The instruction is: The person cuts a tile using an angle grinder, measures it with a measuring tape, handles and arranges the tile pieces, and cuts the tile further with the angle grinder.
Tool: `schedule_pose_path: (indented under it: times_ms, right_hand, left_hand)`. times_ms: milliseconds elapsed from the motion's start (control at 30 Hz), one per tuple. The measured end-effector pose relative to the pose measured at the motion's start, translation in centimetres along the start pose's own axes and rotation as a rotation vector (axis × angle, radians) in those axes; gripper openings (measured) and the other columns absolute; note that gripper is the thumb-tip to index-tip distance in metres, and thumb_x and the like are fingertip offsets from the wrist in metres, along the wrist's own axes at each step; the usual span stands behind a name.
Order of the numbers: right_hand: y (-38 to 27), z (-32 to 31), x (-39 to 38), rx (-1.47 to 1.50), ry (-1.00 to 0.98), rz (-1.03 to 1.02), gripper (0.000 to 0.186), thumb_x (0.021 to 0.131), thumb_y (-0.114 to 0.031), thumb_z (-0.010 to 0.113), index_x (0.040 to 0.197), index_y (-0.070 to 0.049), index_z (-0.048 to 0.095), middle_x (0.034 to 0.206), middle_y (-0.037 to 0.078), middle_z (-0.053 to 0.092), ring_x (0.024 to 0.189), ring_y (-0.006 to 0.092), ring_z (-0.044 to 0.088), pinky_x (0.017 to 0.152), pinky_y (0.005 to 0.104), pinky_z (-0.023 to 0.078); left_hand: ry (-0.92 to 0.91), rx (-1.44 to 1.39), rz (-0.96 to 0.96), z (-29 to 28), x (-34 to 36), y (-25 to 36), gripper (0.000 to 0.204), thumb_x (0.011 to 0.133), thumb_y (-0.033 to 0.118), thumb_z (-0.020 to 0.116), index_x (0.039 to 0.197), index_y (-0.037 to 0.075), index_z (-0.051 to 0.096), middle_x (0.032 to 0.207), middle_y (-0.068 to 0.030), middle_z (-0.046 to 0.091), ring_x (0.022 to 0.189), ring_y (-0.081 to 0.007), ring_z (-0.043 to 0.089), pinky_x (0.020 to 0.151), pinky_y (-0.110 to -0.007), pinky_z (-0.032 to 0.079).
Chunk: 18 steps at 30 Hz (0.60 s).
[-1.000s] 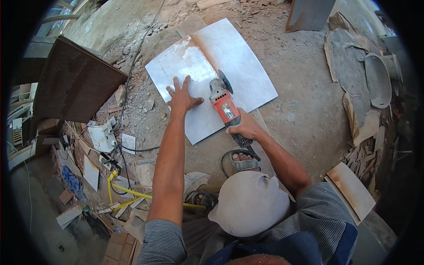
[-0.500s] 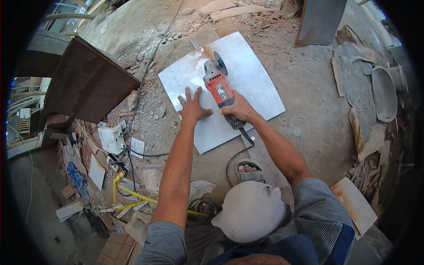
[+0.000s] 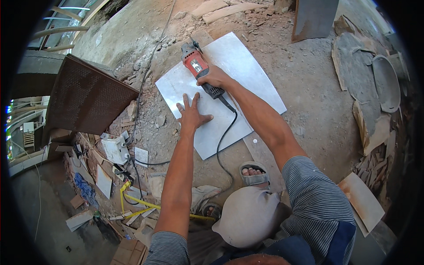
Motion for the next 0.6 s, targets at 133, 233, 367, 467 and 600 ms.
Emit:
schedule_pose_path:
  times_ms: [133, 233, 367, 467, 600]
  right_hand:
    - [-0.3, 0.1, -0.1, 0.032, -0.008, -0.001, 0.056, 0.056, -0.023, 0.079, 0.103, 0.001, 0.059, 0.090, 0.015, 0.066, 0.079, 0.0248, 0.063, 0.073, 0.0327, 0.050]
    - [-0.1, 0.1, -0.1, 0.053, -0.010, 0.003, 0.056, 0.056, -0.024, 0.079, 0.102, 0.002, 0.059, 0.089, 0.015, 0.066, 0.077, 0.0245, 0.063, 0.071, 0.0326, 0.050]
    - [0.4, 0.4, 0.2, 0.031, -0.030, 0.014, 0.059, 0.056, -0.026, 0.079, 0.103, 0.003, 0.059, 0.089, 0.016, 0.066, 0.078, 0.0256, 0.063, 0.072, 0.0330, 0.050]
    - [1.1, 0.5, 0.6, -0.014, -0.002, 0.006, 0.061, 0.055, -0.029, 0.079, 0.104, 0.003, 0.060, 0.090, 0.017, 0.066, 0.080, 0.0268, 0.063, 0.073, 0.0334, 0.050]
    - [1.5, 0.9, 1.0, 0.021, -0.026, 0.005, 0.061, 0.055, -0.030, 0.078, 0.104, 0.003, 0.061, 0.091, 0.018, 0.066, 0.082, 0.0279, 0.063, 0.074, 0.0337, 0.049]
  left_hand:
    - [0.006, -0.002, 0.001, -0.1, 0.1, -0.1, 0.106, 0.059, 0.040, 0.086, 0.147, 0.033, 0.027, 0.158, -0.0119, 0.004, 0.140, -0.0506, 0.007, 0.096, -0.075, 0.029]
    - [0.013, 0.004, 0.008, 0.0, 0.1, 0.0, 0.106, 0.059, 0.040, 0.086, 0.147, 0.032, 0.027, 0.158, -0.0121, 0.004, 0.139, -0.0507, 0.007, 0.096, -0.075, 0.029]
    - [0.011, 0.006, 0.004, 0.0, 0.1, -0.2, 0.106, 0.059, 0.040, 0.086, 0.147, 0.032, 0.027, 0.157, -0.0123, 0.004, 0.139, -0.0507, 0.007, 0.096, -0.075, 0.029]
    - [0.008, 0.000, 0.003, 0.0, -0.1, 0.1, 0.106, 0.059, 0.040, 0.086, 0.147, 0.032, 0.027, 0.157, -0.0122, 0.004, 0.139, -0.0507, 0.007, 0.096, -0.075, 0.029]
    - [0.010, 0.002, 0.006, 0.0, 0.1, 0.0, 0.106, 0.059, 0.041, 0.086, 0.147, 0.032, 0.027, 0.158, -0.0121, 0.004, 0.139, -0.0506, 0.007, 0.096, -0.075, 0.029]
Point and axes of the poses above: each hand's wrist, its own x-axis towards the middle knuckle, its own z-axis out of the palm, y = z × x, the point moved 8 cm from there along x, towards the middle knuckle
